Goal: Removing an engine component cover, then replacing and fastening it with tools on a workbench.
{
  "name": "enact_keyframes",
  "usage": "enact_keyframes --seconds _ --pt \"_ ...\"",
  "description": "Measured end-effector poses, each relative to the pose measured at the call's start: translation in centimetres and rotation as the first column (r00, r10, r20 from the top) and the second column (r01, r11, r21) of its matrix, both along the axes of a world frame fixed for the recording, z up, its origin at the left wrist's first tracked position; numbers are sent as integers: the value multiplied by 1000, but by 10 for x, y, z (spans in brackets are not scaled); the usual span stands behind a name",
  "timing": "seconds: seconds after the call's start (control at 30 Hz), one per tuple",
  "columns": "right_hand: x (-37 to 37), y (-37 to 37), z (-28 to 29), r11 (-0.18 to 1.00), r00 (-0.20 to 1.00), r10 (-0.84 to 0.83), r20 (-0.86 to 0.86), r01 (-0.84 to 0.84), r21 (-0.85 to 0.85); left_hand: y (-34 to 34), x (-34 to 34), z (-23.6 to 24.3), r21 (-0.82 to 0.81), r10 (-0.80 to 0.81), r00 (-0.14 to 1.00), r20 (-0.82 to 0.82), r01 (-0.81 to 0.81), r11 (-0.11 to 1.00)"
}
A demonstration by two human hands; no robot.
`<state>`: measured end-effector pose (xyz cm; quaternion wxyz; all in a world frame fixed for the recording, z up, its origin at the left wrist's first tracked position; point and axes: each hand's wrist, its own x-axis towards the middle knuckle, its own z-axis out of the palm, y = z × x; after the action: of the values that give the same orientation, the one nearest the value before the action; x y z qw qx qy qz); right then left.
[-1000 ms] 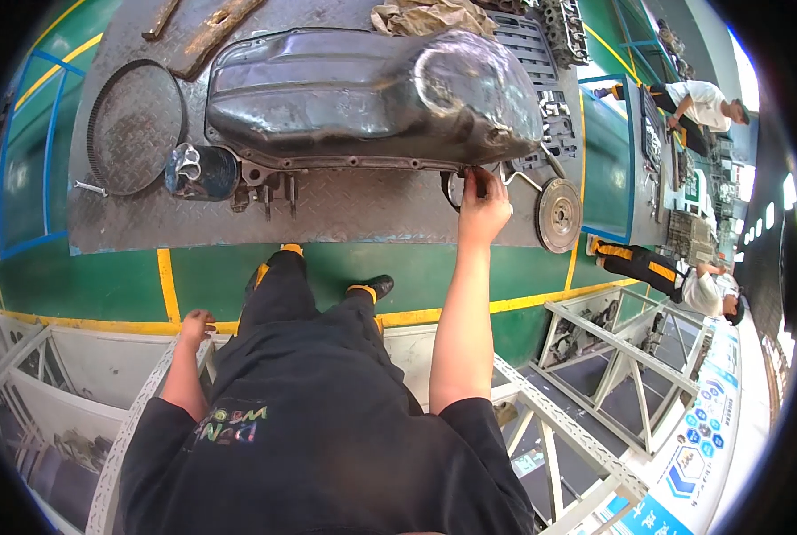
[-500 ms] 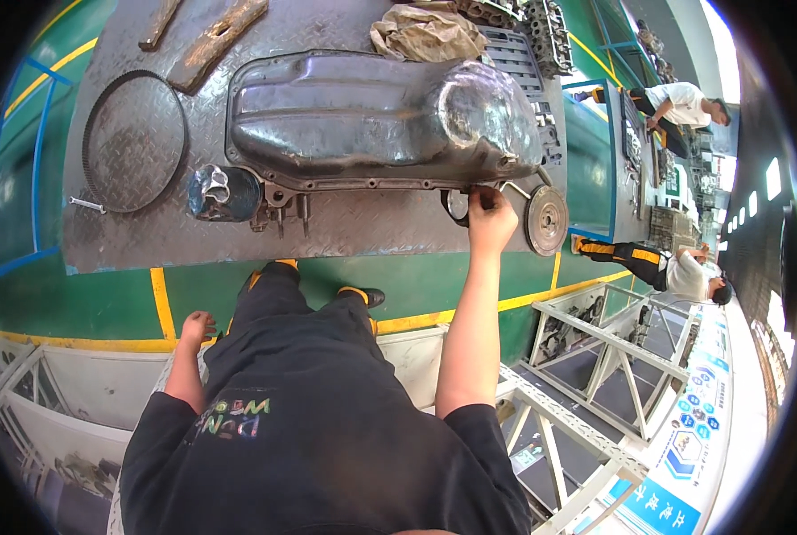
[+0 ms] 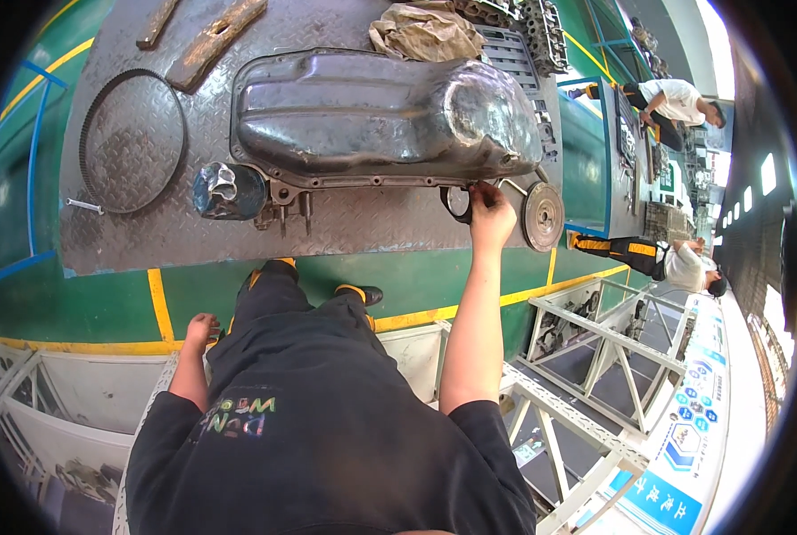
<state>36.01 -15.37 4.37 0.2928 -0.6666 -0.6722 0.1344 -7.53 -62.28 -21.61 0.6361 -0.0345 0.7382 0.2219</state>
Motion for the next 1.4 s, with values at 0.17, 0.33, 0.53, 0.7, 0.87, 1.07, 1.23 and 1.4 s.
enact_keyframes --seconds 0.17,0.33,0.53,0.7,0.87,1.07,1.23,1.4 --pt "-2 6 6 999 998 -8 55 5 43 -6 -3 -4 -16 7 1000 19 -7 1000" --pt "-8 11 3 999 999 27 27 -28 40 -10 -8 -11 -10 -110 993 -30 110 994" --pt "1 5 -3 974 972 77 220 -121 193 -5 -8 -11 56 -46 999 -7 46 997" --pt "2 3 2 972 965 113 235 -156 175 -10 -20 -26 89 -10 1000 25 8 996" --pt "6 10 2 983 963 112 244 -143 117 5 -22 -16 57 -21 1000 -13 22 998" --pt "-10 2 2 971 981 45 188 -87 221 -14 -28 -24 76 -54 998 -14 55 996" --pt "-4 0 -16 955 995 20 100 -48 292 -4 -23 -8 50 -74 997 -24 75 996" --pt "-9 -6 -18 926 998 54 41 -65 371 -3 -23 -2 75 -47 998 -32 49 996"
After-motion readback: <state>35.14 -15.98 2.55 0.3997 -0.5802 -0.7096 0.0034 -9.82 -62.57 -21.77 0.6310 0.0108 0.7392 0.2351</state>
